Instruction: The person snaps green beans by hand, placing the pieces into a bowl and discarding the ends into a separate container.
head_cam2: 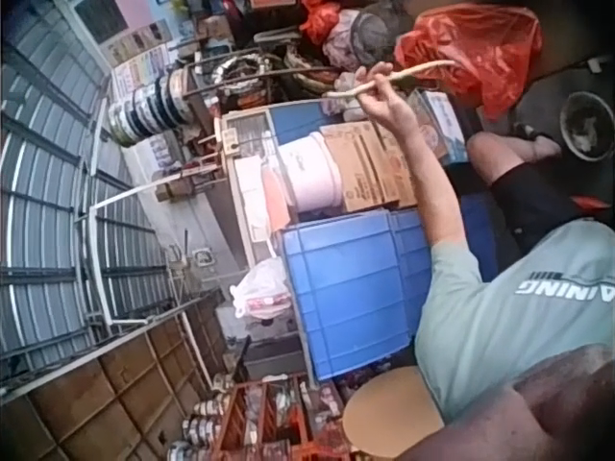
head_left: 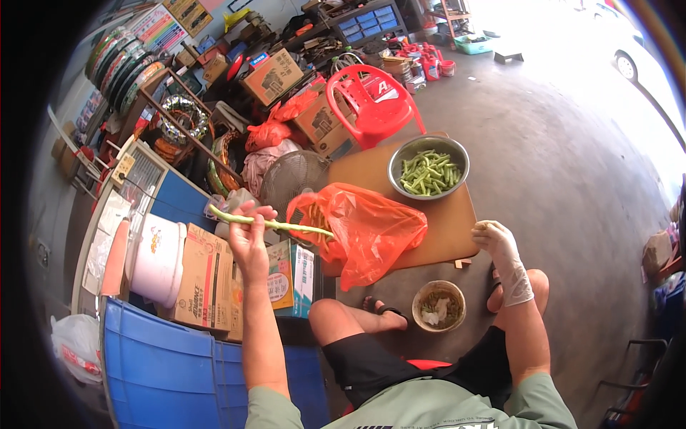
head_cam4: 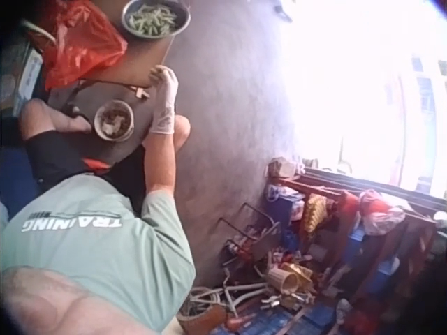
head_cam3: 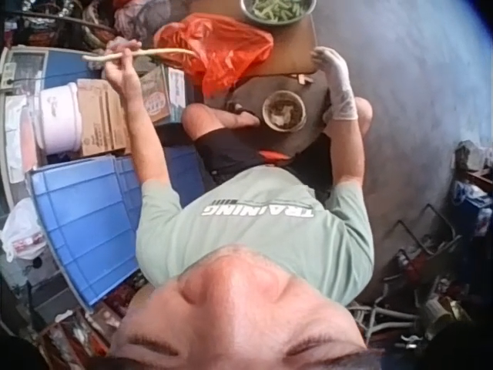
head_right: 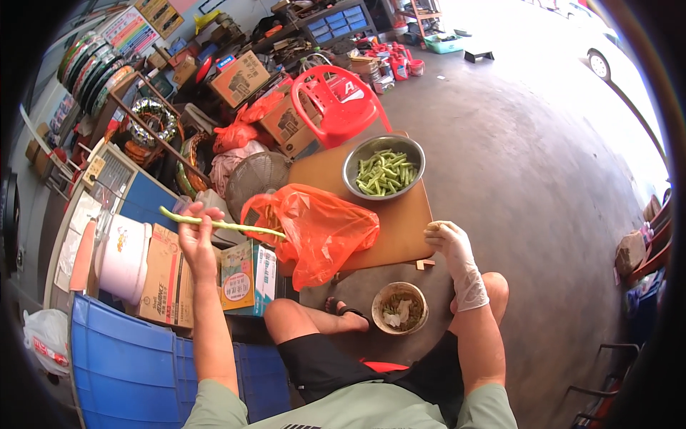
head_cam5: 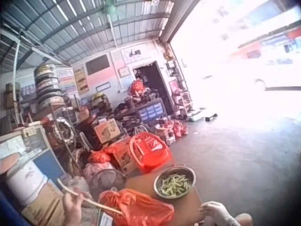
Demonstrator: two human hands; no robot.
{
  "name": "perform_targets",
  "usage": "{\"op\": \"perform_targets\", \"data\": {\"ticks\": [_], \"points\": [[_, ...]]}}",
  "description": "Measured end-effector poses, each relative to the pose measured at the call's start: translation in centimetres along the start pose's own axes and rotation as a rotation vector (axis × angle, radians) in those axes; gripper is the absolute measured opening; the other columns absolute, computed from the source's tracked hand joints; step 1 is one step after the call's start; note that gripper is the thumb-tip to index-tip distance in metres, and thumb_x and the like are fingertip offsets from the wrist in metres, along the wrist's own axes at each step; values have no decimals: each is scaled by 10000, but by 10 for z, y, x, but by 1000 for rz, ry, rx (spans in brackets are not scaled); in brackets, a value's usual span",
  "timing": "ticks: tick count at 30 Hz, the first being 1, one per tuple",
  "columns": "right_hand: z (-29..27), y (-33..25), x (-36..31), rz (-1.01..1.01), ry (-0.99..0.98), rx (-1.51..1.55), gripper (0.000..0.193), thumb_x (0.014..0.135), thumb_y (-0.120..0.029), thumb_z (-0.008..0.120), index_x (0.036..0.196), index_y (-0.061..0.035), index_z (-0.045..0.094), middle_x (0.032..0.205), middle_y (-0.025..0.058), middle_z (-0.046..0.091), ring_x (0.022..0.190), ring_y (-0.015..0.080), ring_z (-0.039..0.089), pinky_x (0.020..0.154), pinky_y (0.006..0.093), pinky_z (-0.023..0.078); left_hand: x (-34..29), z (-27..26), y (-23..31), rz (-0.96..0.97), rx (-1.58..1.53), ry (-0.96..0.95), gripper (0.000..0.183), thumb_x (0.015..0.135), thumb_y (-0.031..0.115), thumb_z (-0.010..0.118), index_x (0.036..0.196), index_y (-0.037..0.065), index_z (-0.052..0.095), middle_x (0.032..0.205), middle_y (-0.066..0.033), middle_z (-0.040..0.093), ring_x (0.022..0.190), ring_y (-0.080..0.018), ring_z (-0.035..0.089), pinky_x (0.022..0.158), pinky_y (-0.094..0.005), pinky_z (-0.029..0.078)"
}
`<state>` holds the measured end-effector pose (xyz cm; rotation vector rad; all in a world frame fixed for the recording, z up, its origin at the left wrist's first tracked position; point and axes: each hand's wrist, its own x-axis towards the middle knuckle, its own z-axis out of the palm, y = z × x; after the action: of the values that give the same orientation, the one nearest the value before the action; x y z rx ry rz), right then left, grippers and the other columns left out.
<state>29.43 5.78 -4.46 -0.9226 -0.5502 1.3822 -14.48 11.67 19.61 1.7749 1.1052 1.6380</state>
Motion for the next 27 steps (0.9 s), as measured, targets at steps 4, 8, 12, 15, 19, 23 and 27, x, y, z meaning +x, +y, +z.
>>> {"op": "perform_targets", "data": {"ticks": [4,8,12,15,19,23,27], "points": [[-1,1,-1,-2,-1,-4,235,929,-172,517,1064,-10,623,991,128,677,847,213,667,802,328,530,-6,7,54,66,-47,16,275,991,89,529,1243,-11,481,967,-112,657,839,-162,642,812,-300,535],[-2,1,-2,-16,13,-24,231,935,-166,506,1060,-10,624,987,130,677,849,214,667,820,332,535,-26,14,65,21,-118,-275,414,1026,283,481,1303,-23,501,720,-17,550,645,-81,516,614,-214,428],[-3,-3,-10,-41,60,-110,238,943,-171,511,1065,-1,625,988,124,676,861,209,669,838,331,538,-66,59,50,-226,-159,-584,550,1019,417,444,1289,-55,526,665,33,438,576,-44,390,529,-188,302],[17,-6,-18,-115,-2,-265,228,950,-169,531,1039,12,639,956,103,676,880,185,668,837,307,536,-97,74,33,-303,-111,-712,396,1034,305,454,1232,-26,546,682,25,458,594,-48,404,553,-192,316],[67,-31,-54,-177,-169,-434,241,977,-172,497,1030,18,635,938,67,676,891,152,649,852,304,513,-116,92,21,-430,-124,-857,255,1034,194,459,1164,-5,549,688,26,464,609,-47,416,578,-206,365],[115,-65,-97,-187,-292,-606,225,949,-136,534,1084,13,636,928,73,676,893,136,635,817,291,508,-126,104,11,-377,-110,-922,172,966,71,542,1127,12,558,624,24,463,563,-33,429,524,-222,395],[131,-66,-108,-284,-301,-840,185,905,-91,612,1062,2,641,870,80,679,815,129,638,746,289,519,-129,111,8,-435,-112,-952,180,954,40,543,1131,11,559,638,9,484,567,-41,454,534,-230,421]]}}
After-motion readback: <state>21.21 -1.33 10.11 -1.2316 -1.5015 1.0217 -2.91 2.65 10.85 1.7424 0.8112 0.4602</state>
